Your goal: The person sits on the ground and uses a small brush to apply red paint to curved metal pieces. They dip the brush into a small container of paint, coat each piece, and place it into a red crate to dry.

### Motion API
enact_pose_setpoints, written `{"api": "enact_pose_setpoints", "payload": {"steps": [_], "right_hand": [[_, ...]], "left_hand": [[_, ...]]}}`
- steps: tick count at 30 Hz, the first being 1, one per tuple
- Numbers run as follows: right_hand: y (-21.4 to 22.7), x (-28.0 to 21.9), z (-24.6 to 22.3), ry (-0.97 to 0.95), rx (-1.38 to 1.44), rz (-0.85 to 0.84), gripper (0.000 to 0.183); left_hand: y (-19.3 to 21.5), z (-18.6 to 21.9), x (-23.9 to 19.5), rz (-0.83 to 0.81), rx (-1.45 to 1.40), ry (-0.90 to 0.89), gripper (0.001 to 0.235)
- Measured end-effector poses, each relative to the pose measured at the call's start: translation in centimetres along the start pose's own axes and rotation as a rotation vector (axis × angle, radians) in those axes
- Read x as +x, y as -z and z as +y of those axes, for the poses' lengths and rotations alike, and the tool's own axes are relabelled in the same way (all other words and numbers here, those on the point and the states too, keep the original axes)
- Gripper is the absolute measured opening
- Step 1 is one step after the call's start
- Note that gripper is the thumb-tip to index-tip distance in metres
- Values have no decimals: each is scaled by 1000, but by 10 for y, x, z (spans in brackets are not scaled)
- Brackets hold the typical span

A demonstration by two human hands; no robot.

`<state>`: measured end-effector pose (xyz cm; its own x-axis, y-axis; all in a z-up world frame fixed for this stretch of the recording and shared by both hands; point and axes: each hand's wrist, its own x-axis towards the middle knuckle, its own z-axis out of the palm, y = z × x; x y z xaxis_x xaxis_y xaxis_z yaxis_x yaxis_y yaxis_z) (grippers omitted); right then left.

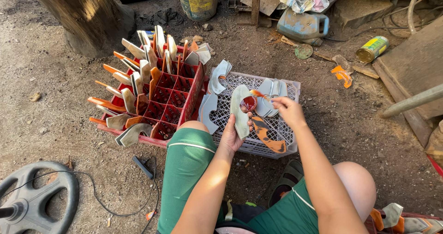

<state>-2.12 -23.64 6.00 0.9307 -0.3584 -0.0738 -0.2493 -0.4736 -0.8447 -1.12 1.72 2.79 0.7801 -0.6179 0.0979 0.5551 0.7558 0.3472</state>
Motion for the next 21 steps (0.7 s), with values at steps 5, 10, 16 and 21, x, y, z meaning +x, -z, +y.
{"api": "enact_pose_setpoints", "payload": {"steps": [5,10,16,21], "right_hand": [[0,-2,-16,219,107,7,21],[11,-11,-24,135,-86,34,20],[15,0,-25,304,-11,98,23],[6,5,-13,69,-257,168,21]], "left_hand": [[2,1,1,-18,26,9,63],[8,-5,-2,-18,16,50,61],[9,-3,0,-32,48,97,63],[7,-5,-7,-66,74,81,66]]}}
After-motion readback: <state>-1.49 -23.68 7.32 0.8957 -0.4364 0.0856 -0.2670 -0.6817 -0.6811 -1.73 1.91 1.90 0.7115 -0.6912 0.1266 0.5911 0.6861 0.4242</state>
